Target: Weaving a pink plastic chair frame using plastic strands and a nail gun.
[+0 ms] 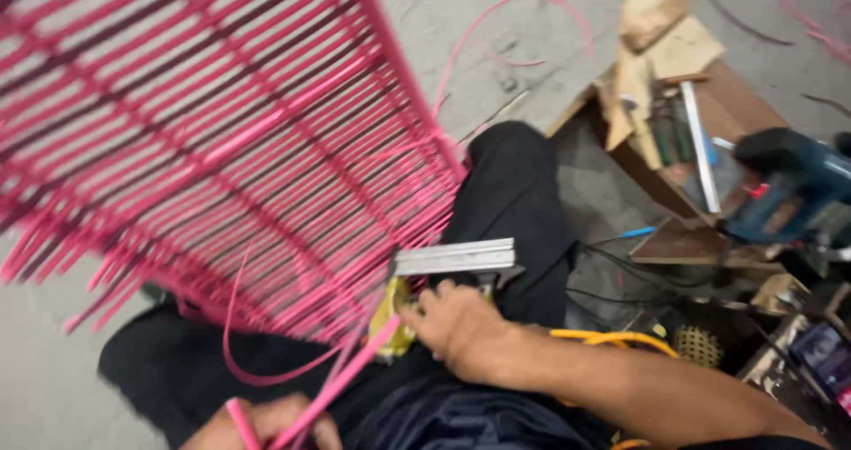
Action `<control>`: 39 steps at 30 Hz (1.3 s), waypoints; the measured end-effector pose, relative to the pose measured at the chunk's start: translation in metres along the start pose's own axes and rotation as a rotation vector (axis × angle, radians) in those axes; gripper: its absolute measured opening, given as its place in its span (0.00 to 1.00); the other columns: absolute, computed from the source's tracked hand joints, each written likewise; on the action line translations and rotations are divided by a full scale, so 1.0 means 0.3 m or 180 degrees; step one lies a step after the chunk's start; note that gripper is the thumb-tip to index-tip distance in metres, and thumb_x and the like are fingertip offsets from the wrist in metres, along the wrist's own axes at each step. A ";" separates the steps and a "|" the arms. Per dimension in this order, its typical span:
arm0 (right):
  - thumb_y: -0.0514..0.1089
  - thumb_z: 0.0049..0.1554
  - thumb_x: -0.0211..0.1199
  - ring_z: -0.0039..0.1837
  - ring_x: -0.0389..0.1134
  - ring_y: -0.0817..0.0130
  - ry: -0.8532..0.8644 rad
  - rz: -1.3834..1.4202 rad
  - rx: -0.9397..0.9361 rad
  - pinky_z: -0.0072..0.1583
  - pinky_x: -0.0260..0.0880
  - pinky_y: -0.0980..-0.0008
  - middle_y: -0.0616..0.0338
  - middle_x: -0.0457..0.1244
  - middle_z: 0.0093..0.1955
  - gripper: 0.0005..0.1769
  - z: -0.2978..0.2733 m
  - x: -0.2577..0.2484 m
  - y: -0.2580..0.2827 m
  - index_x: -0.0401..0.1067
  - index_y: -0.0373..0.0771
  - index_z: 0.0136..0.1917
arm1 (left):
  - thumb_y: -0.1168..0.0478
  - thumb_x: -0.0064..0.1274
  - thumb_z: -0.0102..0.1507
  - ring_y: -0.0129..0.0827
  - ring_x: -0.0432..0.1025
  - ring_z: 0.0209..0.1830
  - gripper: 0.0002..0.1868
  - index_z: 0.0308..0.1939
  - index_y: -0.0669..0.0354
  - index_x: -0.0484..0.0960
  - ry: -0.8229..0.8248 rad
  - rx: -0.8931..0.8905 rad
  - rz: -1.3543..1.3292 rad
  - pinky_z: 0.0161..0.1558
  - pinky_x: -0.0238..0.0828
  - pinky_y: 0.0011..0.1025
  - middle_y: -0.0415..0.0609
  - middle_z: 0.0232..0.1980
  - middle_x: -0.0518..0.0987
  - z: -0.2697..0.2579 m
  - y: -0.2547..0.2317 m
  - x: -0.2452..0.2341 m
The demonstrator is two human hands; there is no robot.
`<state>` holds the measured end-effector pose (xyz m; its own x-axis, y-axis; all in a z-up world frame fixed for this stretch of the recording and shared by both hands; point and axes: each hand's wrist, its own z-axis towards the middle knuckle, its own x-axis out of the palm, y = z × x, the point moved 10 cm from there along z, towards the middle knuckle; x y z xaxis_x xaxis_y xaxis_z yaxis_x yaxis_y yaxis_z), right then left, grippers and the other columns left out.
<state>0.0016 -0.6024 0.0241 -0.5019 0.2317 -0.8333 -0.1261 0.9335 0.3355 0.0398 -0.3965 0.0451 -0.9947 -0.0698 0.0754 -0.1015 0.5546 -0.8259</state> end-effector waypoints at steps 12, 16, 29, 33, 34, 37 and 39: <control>0.45 0.43 0.72 0.53 0.67 0.47 -0.0158 0.0149 -0.0380 0.51 0.70 0.51 0.45 0.65 0.51 0.46 0.015 -0.075 0.023 0.60 0.43 0.73 | 0.40 0.62 0.57 0.31 0.75 0.24 0.22 0.48 0.45 0.87 -0.2520 -0.1152 0.1613 0.33 0.73 0.33 0.43 0.23 0.79 -0.362 0.094 -0.193; 0.55 0.45 0.75 0.57 0.67 0.50 0.0019 0.0594 -0.0163 0.53 0.69 0.51 0.51 0.67 0.51 0.45 0.012 -0.076 0.021 0.60 0.45 0.72 | 0.26 0.60 0.55 0.36 0.72 0.15 0.33 0.53 0.39 0.83 -0.4336 -0.1007 0.3644 0.25 0.69 0.35 0.48 0.28 0.83 -0.653 -0.164 -0.078; 0.54 0.57 0.65 0.60 0.63 0.49 0.0210 0.0043 -0.0194 0.60 0.64 0.51 0.48 0.65 0.56 0.41 -0.058 0.023 0.081 0.57 0.42 0.79 | 0.44 0.55 0.63 0.59 0.78 0.47 0.26 0.52 0.64 0.80 -0.2575 -0.0326 0.1393 0.48 0.73 0.54 0.66 0.42 0.82 0.582 -0.334 -0.253; 0.54 0.54 0.67 0.67 0.61 0.41 -0.0584 0.0233 -0.0641 0.65 0.60 0.46 0.38 0.60 0.68 0.34 -0.081 0.058 0.004 0.65 0.38 0.69 | 0.45 0.57 0.62 0.58 0.78 0.49 0.28 0.55 0.65 0.79 -0.2723 -0.0060 0.1775 0.50 0.74 0.54 0.65 0.46 0.83 0.702 -0.308 -0.245; 0.55 0.52 0.68 0.70 0.59 0.39 -0.0519 0.0317 -0.0642 0.67 0.58 0.42 0.37 0.58 0.71 0.37 -0.086 0.087 -0.015 0.65 0.39 0.71 | 0.44 0.58 0.61 0.59 0.78 0.49 0.31 0.58 0.66 0.76 -0.2764 0.0035 0.1688 0.50 0.74 0.54 0.66 0.48 0.82 0.710 -0.305 -0.233; 0.53 0.53 0.67 0.71 0.59 0.40 -0.0584 0.0485 -0.0710 0.66 0.58 0.48 0.37 0.58 0.72 0.35 -0.099 0.032 0.014 0.65 0.38 0.70 | 0.43 0.59 0.61 0.60 0.75 0.54 0.34 0.60 0.67 0.73 -0.2655 -0.0047 0.1708 0.53 0.73 0.52 0.66 0.56 0.78 0.668 -0.304 -0.257; 0.53 0.54 0.66 0.72 0.59 0.40 -0.0310 0.0482 -0.0570 0.66 0.57 0.48 0.39 0.58 0.72 0.35 -0.085 -0.012 0.034 0.64 0.39 0.71 | 0.46 0.60 0.61 0.61 0.73 0.58 0.35 0.62 0.69 0.72 -0.2621 0.0224 0.1630 0.55 0.71 0.52 0.67 0.59 0.76 0.683 -0.248 -0.271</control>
<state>-0.0196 -0.6007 0.0416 -0.4430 0.3985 -0.8031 -0.2097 0.8249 0.5250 0.1313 -0.6019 -0.0142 -0.5930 -0.4068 -0.6948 0.3683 0.6304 -0.6834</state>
